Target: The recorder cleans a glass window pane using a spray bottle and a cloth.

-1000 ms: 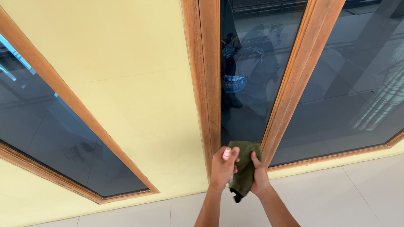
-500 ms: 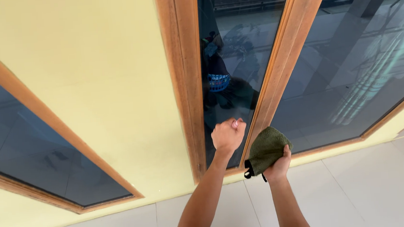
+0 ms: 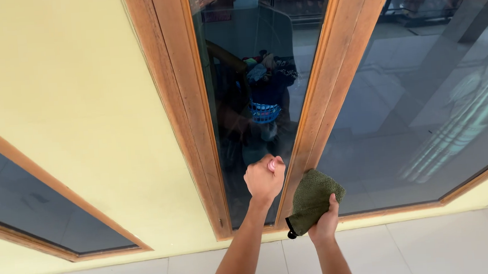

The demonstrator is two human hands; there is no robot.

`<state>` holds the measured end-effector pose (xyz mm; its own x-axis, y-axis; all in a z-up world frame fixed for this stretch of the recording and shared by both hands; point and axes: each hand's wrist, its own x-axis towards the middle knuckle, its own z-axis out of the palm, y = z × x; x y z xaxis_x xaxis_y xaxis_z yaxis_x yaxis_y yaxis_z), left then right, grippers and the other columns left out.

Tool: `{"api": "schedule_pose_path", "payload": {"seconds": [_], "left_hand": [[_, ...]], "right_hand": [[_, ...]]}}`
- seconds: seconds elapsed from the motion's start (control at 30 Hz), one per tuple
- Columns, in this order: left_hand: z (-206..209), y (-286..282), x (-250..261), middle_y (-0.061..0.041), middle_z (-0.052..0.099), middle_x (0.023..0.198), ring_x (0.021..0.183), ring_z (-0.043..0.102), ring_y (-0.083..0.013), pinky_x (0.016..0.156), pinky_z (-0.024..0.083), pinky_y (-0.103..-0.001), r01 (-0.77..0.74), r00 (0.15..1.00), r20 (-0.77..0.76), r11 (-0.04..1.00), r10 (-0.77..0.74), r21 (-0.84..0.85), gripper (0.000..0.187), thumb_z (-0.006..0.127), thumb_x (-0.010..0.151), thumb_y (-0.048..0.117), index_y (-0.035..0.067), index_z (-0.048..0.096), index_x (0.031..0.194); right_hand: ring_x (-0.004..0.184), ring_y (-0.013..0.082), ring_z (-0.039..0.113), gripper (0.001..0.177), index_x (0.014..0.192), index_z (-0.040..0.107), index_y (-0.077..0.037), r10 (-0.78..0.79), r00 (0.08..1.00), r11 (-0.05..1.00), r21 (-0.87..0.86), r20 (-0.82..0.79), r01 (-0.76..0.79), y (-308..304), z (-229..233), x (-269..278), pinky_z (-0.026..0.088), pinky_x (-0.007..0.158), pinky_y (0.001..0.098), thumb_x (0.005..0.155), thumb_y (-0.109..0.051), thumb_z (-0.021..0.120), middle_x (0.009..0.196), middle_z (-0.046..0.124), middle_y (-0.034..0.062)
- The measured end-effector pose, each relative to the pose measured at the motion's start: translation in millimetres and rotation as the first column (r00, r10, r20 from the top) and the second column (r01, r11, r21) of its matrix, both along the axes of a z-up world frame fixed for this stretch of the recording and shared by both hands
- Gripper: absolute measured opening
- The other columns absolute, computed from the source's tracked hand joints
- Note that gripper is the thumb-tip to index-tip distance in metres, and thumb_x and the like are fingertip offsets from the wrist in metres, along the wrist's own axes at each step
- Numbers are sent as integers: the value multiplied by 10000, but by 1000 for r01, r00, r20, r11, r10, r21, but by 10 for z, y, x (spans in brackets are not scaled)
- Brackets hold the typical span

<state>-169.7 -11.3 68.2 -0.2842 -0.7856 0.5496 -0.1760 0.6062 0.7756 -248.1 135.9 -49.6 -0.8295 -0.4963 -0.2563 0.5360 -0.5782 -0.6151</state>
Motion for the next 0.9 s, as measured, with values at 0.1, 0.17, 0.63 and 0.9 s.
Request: {"api": "schedule_pose_path", "payload": {"seconds": [0.1, 0.17, 0.63, 0.9], "left_hand": [[205, -73, 28, -117, 660, 600, 570, 671, -344, 537, 527, -423, 14, 1000, -21, 1000, -14, 18, 284, 617, 832, 366, 126, 706, 711], [421, -118, 41, -129, 626, 569, 563, 664, -343, 532, 523, -420, 60, 998, -31, 996, -62, -67, 378, 663, 888, 444, 113, 696, 707], [1910, -448, 918, -122, 680, 634, 619, 674, -361, 587, 529, -465, -199, 974, -154, 951, 165, -235, 318, 644, 848, 408, 120, 713, 730], [2058, -531, 1044, -139, 677, 662, 634, 662, -377, 609, 522, -474, -195, 977, -135, 948, 165, -253, 312, 636, 871, 403, 120, 709, 763]], "right_hand": [[1250, 285, 558, 535, 1409, 480, -101, -17, 997, 1000, 13, -70, 18, -34, 93, 6, 469, 1038, 479, 1038, -475, 385, 1372, 568, 86], [1213, 298, 567, 508, 1389, 483, -90, 4, 997, 1000, -9, -73, -4, -4, 173, 30, 472, 990, 502, 1044, -454, 407, 1330, 568, 99], [1330, 273, 491, 635, 1557, 290, -29, -388, 760, 921, -229, -522, 314, -551, 1339, 428, 424, 1094, 440, 1052, -358, 489, 1480, 460, 125], [1653, 349, 169, 711, 1671, 116, 35, -524, -80, 674, -470, -848, 570, -1481, 2452, 311, 166, 1358, 414, 1159, -338, 439, 1754, 178, 195]]}}
